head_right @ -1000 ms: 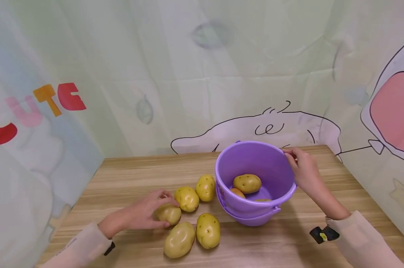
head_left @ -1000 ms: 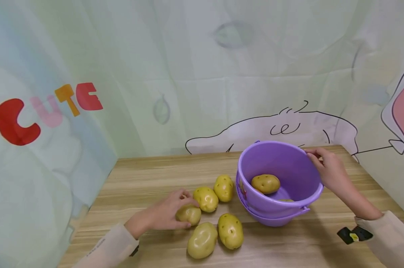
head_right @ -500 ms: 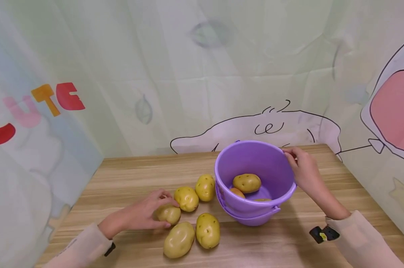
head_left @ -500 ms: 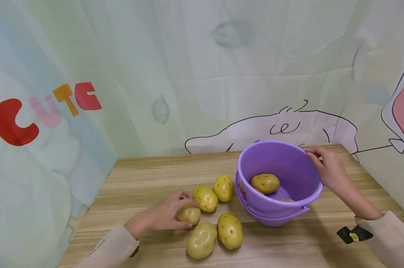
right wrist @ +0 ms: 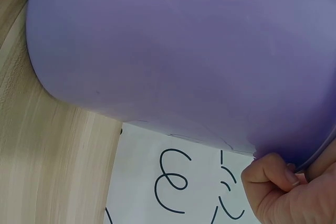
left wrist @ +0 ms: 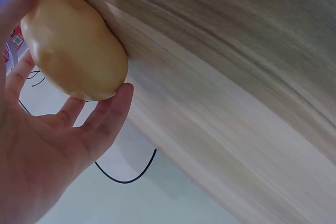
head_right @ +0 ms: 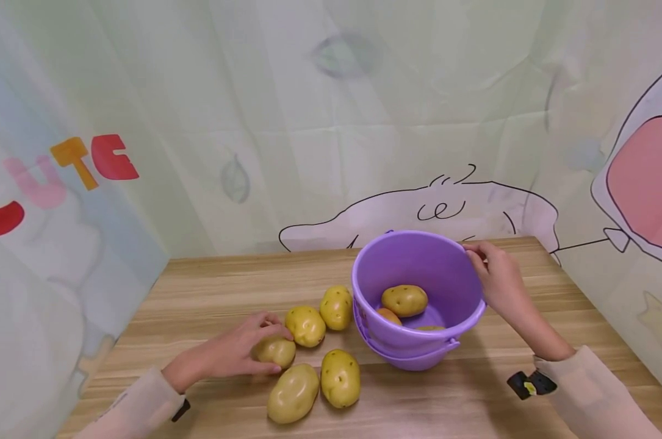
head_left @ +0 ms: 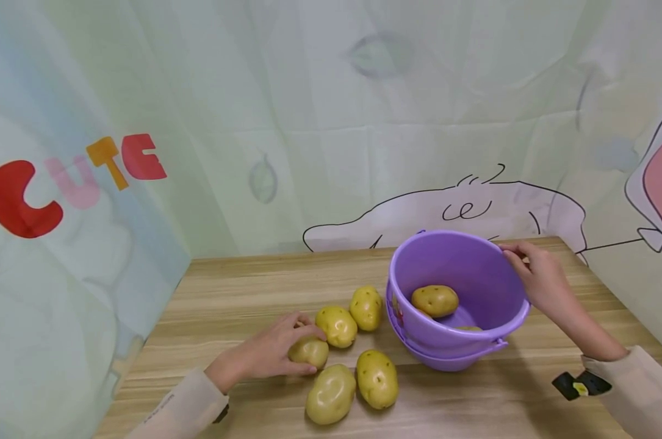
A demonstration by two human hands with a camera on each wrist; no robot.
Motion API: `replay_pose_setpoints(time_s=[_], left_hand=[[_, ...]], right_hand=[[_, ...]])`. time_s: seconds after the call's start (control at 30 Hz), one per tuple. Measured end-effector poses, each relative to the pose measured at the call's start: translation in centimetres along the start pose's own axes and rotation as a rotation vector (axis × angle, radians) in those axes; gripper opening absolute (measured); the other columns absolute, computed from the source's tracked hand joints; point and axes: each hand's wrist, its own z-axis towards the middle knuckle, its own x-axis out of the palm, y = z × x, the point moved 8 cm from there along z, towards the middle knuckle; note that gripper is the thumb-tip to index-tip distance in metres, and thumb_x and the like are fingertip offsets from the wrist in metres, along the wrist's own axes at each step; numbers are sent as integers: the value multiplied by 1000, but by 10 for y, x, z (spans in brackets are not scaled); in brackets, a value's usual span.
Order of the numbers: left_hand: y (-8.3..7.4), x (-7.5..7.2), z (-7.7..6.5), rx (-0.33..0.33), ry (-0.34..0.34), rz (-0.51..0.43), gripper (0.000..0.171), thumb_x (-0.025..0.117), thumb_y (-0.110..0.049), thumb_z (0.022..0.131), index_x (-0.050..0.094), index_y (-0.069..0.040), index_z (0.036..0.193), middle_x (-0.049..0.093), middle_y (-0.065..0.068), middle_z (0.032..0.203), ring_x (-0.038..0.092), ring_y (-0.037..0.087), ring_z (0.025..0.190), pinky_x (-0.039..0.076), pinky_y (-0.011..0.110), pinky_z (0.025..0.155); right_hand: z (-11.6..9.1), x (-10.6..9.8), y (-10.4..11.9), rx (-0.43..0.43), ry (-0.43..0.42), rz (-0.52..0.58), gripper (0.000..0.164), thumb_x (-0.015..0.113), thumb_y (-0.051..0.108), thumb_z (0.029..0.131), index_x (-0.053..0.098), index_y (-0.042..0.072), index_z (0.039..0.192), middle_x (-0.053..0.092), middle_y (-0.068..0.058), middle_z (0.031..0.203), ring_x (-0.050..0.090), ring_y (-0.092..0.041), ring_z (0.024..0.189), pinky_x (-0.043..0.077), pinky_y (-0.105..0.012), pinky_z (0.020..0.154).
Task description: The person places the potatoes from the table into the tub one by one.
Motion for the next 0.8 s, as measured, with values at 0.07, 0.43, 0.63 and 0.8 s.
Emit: replay_pose_setpoints(time_s=[0.07, 0.43, 0.63, 0.8], left_hand=[[0, 0, 0, -1, -2, 4, 52, 73, -50, 88, 60, -26, 132, 48, 3, 129, 46, 22, 117, 46, 49, 94], [0, 0, -2, -22, -3, -13, 50, 72, -50, 88, 60, -27, 130, 48, 2, 122, 46, 19, 109, 45, 44, 88], [0, -2, -4, -23, -15, -24, 49, 73, -46, 88, 61, -25, 130, 48, 3, 121, 46, 19, 107, 45, 43, 87], [2, -3, -5, -35, -13, -24, 49, 72, -47, 88, 60, -25, 131, 47, 1, 121, 46, 18, 107, 46, 43, 87]], right_hand=[[0, 0, 0, 7, -1, 1, 23, 48, 5, 105, 62, -12, 113, 64, -28, 97, 66, -44, 83, 48, -16, 60], [1, 0, -2, 35, 11, 2, 24, 48, 6, 105, 61, -12, 115, 64, -27, 96, 67, -45, 84, 47, -16, 58], [2, 0, -2, 44, 14, 0, 25, 48, 7, 105, 61, -13, 115, 64, -27, 96, 67, -45, 84, 47, -17, 57], [2, 1, -3, 44, 14, -4, 25, 48, 7, 105, 61, -12, 116, 64, -28, 97, 67, -45, 84, 46, -16, 57]])
